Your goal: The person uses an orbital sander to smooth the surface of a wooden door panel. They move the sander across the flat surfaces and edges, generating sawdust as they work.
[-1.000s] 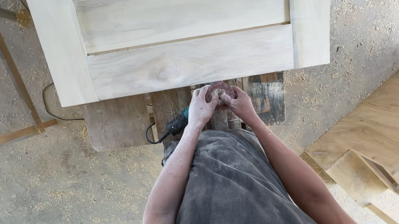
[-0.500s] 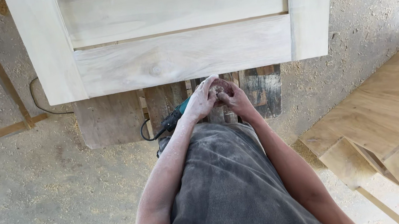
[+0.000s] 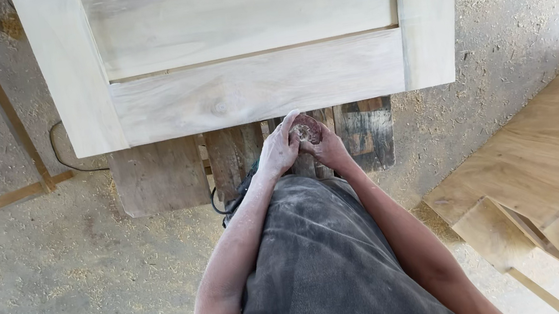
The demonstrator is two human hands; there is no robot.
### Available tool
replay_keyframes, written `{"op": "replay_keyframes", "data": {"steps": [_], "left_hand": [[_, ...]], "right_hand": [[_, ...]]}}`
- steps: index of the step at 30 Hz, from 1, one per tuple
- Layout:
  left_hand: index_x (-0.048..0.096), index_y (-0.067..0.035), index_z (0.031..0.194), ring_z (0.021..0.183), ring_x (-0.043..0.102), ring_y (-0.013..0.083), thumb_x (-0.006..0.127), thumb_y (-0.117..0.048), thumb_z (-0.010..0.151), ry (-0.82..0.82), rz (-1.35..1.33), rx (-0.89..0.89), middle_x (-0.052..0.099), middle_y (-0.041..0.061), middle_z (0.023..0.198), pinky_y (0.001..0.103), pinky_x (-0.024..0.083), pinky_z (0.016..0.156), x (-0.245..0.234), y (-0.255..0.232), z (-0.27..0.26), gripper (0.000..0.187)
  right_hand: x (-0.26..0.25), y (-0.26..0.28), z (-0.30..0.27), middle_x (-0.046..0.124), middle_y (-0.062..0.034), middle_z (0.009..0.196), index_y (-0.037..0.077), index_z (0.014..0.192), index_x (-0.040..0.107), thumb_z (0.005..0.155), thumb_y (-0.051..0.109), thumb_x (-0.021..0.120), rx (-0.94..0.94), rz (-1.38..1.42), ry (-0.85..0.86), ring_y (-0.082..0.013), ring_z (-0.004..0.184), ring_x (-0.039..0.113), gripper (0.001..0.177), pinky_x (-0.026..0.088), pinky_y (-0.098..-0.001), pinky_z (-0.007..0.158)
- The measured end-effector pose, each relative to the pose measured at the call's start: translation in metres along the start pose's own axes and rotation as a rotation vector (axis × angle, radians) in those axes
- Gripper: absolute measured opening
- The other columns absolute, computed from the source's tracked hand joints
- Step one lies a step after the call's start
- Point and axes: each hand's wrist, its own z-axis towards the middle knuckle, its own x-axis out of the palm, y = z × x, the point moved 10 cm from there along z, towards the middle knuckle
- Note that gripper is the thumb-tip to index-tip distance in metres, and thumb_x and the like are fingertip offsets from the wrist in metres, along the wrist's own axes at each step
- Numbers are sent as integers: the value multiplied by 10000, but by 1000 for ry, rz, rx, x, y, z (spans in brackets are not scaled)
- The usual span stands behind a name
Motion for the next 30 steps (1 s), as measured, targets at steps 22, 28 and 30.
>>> {"op": "replay_keyframes", "data": {"steps": [22,28,30], "left_hand": [[313,-206,1588,1405,519,318,678,-376,947,54,-338,-313,559,159,1496,421,420,1140,-19,85,-44,756],[329,-152,1569,1423,478,348,738,-260,879,107,-186,-157,494,184,1528,411,388,1163,-15,65,-41,809],[309,-143,1569,1434,440,360,763,-261,849,157,-103,-153,433,179,1560,423,375,1166,-11,61,-40,859]], "right_hand": [[4,105,-39,636,-183,1232,13,1331,532,924,-5,622,-115,-340,26,-256,928,704,418,581,-367,780],[7,117,-46,600,-185,1226,-5,1311,605,913,95,705,-267,-712,-54,-304,1007,676,422,560,-401,881],[12,118,-49,607,-171,1239,-11,1315,618,934,127,708,-321,-765,-32,-297,1009,675,416,561,-405,879]]}}
